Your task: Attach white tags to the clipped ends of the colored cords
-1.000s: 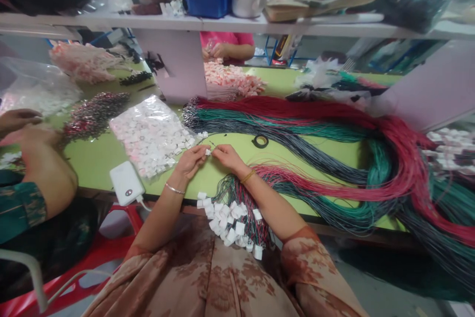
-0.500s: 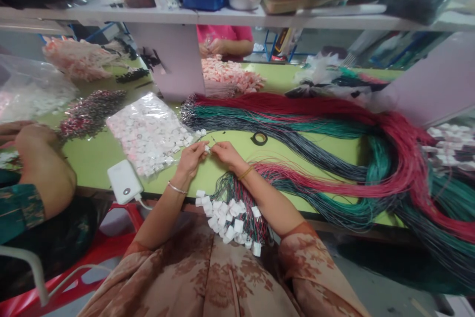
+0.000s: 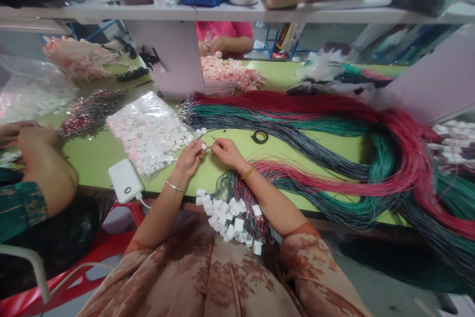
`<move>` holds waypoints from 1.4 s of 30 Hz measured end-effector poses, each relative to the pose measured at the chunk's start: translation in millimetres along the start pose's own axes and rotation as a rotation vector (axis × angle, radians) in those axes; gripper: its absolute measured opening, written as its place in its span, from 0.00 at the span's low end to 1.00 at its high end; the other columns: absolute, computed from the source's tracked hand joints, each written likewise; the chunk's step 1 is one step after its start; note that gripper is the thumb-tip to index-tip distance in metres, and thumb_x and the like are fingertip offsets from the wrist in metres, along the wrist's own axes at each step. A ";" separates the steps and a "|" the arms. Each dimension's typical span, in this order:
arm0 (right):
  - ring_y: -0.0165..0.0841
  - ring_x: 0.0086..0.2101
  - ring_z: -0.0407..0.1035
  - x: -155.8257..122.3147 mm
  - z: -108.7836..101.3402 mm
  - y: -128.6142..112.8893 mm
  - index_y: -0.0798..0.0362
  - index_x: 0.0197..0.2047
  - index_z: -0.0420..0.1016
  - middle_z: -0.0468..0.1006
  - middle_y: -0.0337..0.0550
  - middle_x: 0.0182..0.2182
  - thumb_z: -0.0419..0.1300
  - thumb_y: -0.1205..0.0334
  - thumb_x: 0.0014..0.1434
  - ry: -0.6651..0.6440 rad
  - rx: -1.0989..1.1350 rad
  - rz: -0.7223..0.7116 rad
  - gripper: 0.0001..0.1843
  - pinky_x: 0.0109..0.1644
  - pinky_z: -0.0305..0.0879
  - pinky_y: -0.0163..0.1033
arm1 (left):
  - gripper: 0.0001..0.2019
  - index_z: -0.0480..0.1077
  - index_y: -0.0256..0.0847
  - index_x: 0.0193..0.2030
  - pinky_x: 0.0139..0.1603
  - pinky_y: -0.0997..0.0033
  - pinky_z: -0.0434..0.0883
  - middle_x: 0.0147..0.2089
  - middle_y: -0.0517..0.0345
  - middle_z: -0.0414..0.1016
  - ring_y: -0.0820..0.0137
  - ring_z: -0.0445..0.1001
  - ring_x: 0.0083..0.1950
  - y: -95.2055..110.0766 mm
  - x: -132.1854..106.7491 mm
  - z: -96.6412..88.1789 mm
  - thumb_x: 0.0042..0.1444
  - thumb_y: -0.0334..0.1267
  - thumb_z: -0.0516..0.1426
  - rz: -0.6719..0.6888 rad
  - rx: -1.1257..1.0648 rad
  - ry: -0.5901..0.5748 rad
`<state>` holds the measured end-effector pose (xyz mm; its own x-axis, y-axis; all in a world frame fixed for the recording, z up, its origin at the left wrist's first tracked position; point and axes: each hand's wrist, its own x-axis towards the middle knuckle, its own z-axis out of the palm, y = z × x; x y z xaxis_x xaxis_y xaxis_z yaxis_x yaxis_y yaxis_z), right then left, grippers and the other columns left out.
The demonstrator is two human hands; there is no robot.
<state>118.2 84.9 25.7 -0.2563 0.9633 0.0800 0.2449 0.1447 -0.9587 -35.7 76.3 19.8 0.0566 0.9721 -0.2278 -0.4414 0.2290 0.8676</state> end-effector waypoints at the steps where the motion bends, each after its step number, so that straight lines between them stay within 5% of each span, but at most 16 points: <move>1: 0.26 0.23 0.53 -0.1 -0.3 -0.1 0.52 0.22 0.62 0.61 0.33 0.19 0.52 0.56 0.49 -0.003 -0.011 -0.007 0.10 0.28 0.50 0.33 | 0.14 0.68 0.36 0.30 0.25 0.81 0.59 0.25 0.64 0.68 0.82 0.64 0.24 0.0 0.2 -0.5 0.44 0.39 0.68 -0.001 0.008 -0.002; 28: 0.26 0.23 0.53 -3.0 5.5 5.8 0.52 0.23 0.62 0.62 0.32 0.19 0.55 0.53 0.55 -0.055 -0.195 -0.097 0.14 0.29 0.49 0.34 | 0.20 0.67 0.36 0.23 0.17 0.80 0.47 0.16 0.65 0.61 0.83 0.55 0.16 -3.0 -0.1 -8.8 0.42 0.49 0.69 0.012 0.255 0.051; 32: 0.28 0.25 0.57 4.9 -7.8 10.3 0.53 0.27 0.67 0.67 0.36 0.22 0.52 0.55 0.57 0.110 -0.175 -0.091 0.12 0.32 0.52 0.34 | 0.20 0.68 0.36 0.23 0.17 0.80 0.48 0.17 0.63 0.64 0.83 0.56 0.16 4.0 2.2 -20.5 0.41 0.49 0.69 -0.015 0.335 0.053; 42: 0.36 0.34 0.66 18.1 12.5 20.8 0.57 0.39 0.74 0.75 0.53 0.38 0.51 0.62 0.63 -0.069 -0.894 -0.062 0.12 0.37 0.55 0.38 | 0.17 0.68 0.36 0.25 0.19 0.79 0.51 0.19 0.61 0.67 0.81 0.59 0.18 -0.3 6.0 -29.2 0.42 0.45 0.69 -0.004 0.449 0.041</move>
<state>106.9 102.6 3.8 -0.3416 0.9364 0.0807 0.8577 0.3457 -0.3806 -61.4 80.5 5.2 0.0181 0.9704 -0.2408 -0.0083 0.2410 0.9705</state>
